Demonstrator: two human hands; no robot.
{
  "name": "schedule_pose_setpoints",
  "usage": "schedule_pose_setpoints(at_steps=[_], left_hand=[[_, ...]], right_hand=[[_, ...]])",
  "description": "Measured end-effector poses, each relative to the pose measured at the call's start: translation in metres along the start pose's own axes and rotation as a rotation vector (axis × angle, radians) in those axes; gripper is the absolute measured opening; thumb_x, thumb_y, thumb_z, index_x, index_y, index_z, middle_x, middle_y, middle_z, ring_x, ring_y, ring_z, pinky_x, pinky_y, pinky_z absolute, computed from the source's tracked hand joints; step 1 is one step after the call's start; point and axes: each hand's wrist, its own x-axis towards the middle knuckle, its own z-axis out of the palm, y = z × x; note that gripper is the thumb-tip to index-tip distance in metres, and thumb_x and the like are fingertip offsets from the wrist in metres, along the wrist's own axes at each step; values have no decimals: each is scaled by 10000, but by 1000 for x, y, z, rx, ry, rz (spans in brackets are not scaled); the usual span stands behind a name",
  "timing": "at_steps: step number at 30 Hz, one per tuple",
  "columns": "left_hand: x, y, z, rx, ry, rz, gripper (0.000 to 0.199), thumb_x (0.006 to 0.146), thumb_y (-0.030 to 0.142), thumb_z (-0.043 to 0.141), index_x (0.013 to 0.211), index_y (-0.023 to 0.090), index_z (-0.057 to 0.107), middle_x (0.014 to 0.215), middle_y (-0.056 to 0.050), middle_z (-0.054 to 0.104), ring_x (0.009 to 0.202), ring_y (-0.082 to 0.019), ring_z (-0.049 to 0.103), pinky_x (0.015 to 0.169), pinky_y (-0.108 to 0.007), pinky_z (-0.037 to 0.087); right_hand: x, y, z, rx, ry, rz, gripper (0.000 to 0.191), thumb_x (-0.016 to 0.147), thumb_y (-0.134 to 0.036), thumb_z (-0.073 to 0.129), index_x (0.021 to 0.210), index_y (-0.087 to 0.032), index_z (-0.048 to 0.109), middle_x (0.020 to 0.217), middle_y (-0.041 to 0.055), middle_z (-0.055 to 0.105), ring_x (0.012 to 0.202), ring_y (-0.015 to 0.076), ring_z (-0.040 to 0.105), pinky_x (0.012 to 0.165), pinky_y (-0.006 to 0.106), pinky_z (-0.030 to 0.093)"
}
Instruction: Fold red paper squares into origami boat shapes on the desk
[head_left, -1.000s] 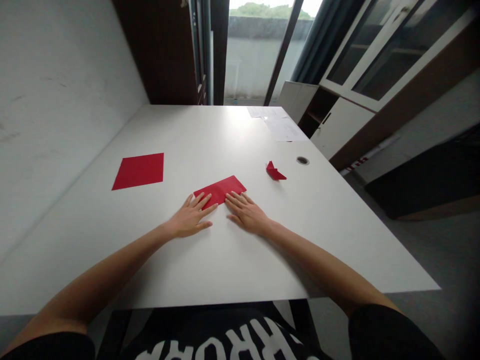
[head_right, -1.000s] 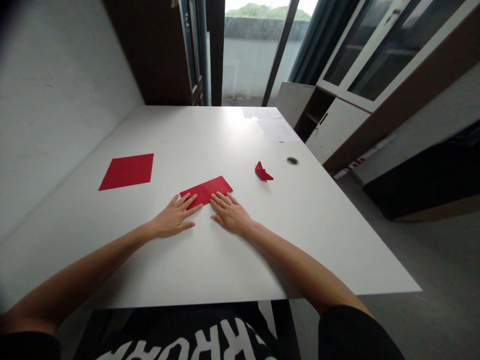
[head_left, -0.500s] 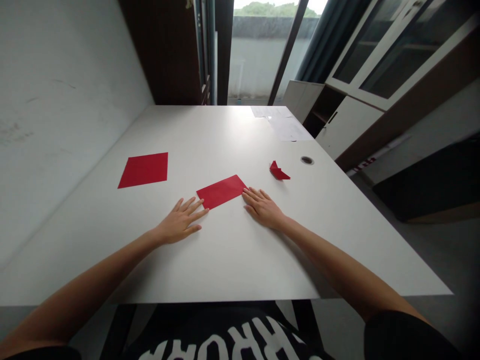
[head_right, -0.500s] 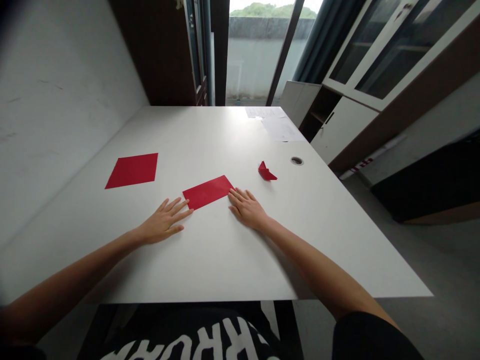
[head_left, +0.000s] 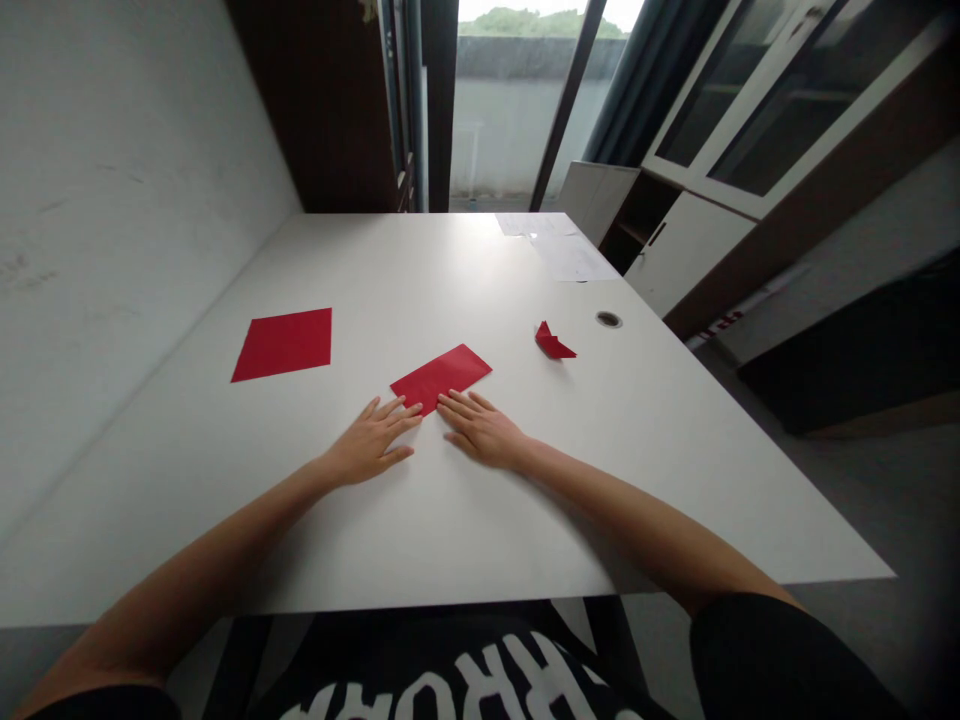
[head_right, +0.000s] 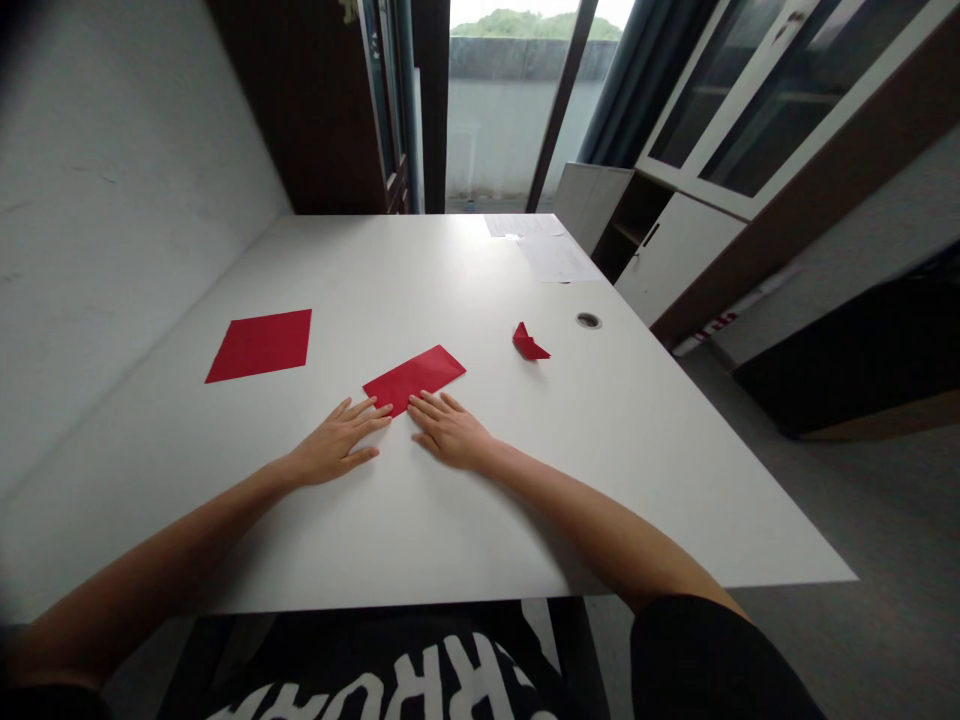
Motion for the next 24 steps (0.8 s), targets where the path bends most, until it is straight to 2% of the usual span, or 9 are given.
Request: schedule_pose_setpoints(at_steps=[4,9,13,16,19,21,24], left_hand=[[-4,1,-1,-7,-5,-17,566,1040,543,376,1549,297,393,1654,-42,347,1560,-271,221,1265,-560,121],[-5,4,-3,-22,1,-27,561,1043,551,362,1541,296,402,1655,-38,346,1556,-272,228,1265,-565,121],[-5,5,-2,-36,27,-27,523,1046,522,374,1510,290,441,1634,-42,384,1543,-274,251,1259,-563,150],[2,8,-1,-44,84,-35,461,1045,489,394,1432,275,525,1575,-52,461,1500,-266,321,1250,-535,200],[16,14,0,-36,153,-27,451,1031,488,428,1384,253,578,1428,-91,565,1378,-268,444,1217,-504,275],[27,17,0,-13,161,-18,523,1020,522,432,1452,246,537,1310,-118,601,1266,-280,507,1150,-501,354],[41,17,2,26,134,-22,588,1024,563,386,1506,246,496,1292,-135,594,1216,-286,526,1089,-493,400]], right_hand=[[-5,24,-2,-28,23,91,628,1072,-501,284,1618,-192,285,1660,80,289,1556,262,234,1269,510,212],[-19,64,-6,-66,45,224,625,1068,-515,244,1623,-230,276,1668,54,267,1555,274,234,1266,538,206],[-24,90,-12,-120,84,378,615,1068,-494,245,1595,-194,348,1649,82,322,1553,305,235,1242,565,239],[-19,84,-13,-149,158,413,615,1068,-472,270,1589,-157,354,1645,117,326,1558,302,218,1245,554,235],[-9,58,-8,-122,161,225,627,1065,-469,310,1618,-176,284,1659,104,286,1564,267,208,1271,513,199],[-2,43,-3,-81,119,117,630,1063,-495,317,1618,-197,287,1654,92,299,1558,255,228,1272,506,208],[1,34,0,-44,72,93,629,1063,-524,301,1611,-215,307,1648,89,311,1541,261,280,1256,519,244]])
